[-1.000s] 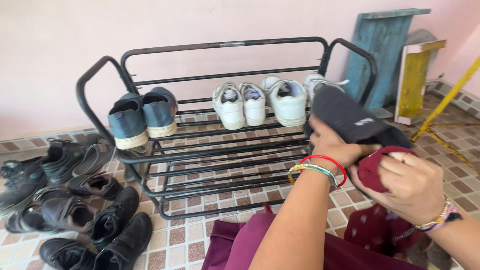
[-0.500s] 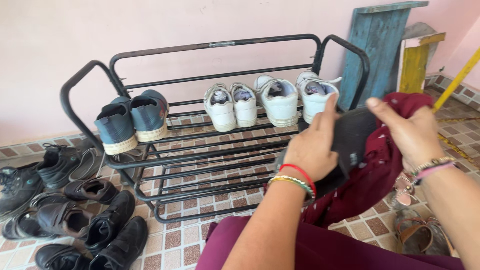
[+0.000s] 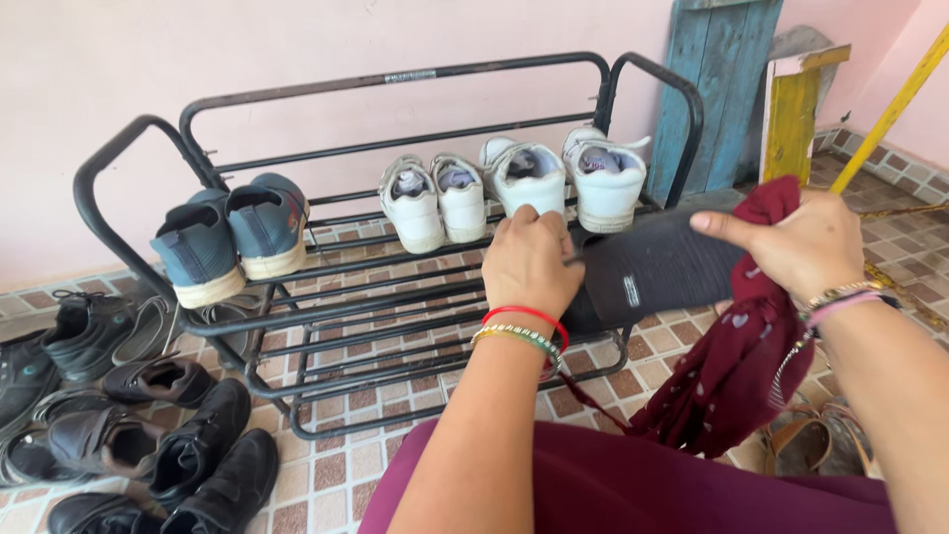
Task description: The person sits on the floor and wipes a black slip-on shoe with a maroon cloth. They clean the sole and the upper part of the shoe repeatedly, turning it over to access different surfaces. The shoe is held in the left hand while the right hand performs the wiping motion.
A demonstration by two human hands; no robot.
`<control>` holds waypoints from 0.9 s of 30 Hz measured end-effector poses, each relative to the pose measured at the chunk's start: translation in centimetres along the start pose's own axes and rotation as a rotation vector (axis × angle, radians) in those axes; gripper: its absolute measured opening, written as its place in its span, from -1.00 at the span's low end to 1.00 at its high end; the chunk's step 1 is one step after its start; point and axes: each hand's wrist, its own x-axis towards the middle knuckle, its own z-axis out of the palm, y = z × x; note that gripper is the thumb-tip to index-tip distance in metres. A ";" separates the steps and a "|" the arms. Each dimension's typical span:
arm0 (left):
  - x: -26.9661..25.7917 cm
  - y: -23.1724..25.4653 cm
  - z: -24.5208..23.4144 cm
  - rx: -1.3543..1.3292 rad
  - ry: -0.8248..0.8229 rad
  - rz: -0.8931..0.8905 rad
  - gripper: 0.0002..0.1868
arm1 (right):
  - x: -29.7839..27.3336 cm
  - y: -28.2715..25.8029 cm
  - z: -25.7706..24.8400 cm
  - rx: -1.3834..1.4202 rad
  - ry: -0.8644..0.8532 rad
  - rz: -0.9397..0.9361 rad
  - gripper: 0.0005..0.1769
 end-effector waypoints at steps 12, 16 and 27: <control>2.6 -0.4 10.5 -0.674 -0.245 -0.444 -0.24 | 2.0 2.0 2.4 0.391 0.133 -0.100 -0.56; 2.1 1.9 6.8 -1.698 -0.502 -0.749 0.10 | 2.9 2.4 1.5 0.549 0.109 -0.144 -0.56; 0.1 5.6 5.9 -2.162 -0.482 -0.718 -0.12 | 2.9 1.1 0.8 0.230 0.462 -0.478 -0.57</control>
